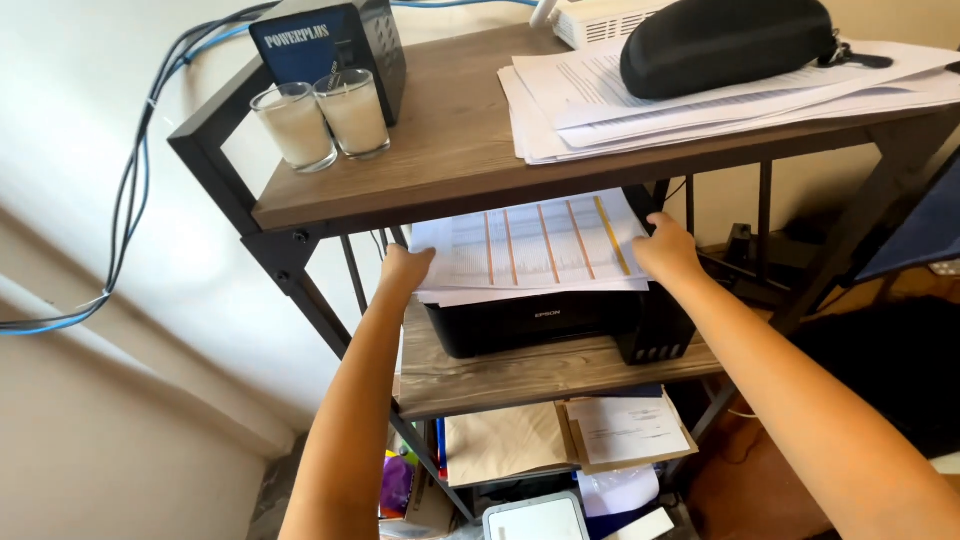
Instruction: Sweeping the tiled floor with a broom and dustpan, followed by organizing and sorting printed papers and office items on a desk and shelving unit.
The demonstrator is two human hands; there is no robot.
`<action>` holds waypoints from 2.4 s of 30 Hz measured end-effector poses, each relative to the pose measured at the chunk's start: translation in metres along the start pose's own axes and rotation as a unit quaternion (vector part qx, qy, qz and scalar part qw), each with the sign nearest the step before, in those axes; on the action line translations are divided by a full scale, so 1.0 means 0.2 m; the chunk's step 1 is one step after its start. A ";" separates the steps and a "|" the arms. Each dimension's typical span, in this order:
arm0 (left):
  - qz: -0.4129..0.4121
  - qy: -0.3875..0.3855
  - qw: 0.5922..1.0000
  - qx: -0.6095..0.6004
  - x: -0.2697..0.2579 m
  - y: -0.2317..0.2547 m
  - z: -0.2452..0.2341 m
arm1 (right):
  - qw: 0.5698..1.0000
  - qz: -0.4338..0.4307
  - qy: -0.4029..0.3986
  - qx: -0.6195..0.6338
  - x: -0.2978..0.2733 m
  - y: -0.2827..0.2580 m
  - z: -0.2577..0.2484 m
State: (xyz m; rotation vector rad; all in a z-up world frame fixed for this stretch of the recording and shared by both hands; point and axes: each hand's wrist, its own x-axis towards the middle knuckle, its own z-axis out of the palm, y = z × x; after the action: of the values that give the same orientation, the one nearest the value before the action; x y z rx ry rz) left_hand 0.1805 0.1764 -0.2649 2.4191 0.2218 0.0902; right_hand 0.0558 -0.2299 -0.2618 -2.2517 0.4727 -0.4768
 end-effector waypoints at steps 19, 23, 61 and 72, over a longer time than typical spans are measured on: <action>-0.053 -0.117 0.976 -0.173 0.17 -0.03 -0.01 | 0.985 0.125 -0.075 0.093 0.42 0.07 0.12; -0.090 -0.154 0.969 -0.174 0.05 0.06 -0.12 | 0.984 0.150 -0.079 0.048 0.43 0.05 0.15; -0.161 -0.242 0.884 -0.366 -1.16 -0.14 -0.11 | 0.786 0.255 -0.397 0.400 -0.41 0.52 -0.36; -0.068 -0.068 0.932 -0.348 -2.06 -0.27 0.05 | 0.815 0.181 -0.475 0.278 -0.78 0.66 -0.49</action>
State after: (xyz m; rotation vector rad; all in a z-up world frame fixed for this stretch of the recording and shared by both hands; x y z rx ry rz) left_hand -0.2307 0.1342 -0.3104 1.6880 0.2428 -0.0552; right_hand -0.1495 -0.2985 -0.3287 -1.4995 0.1704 0.6418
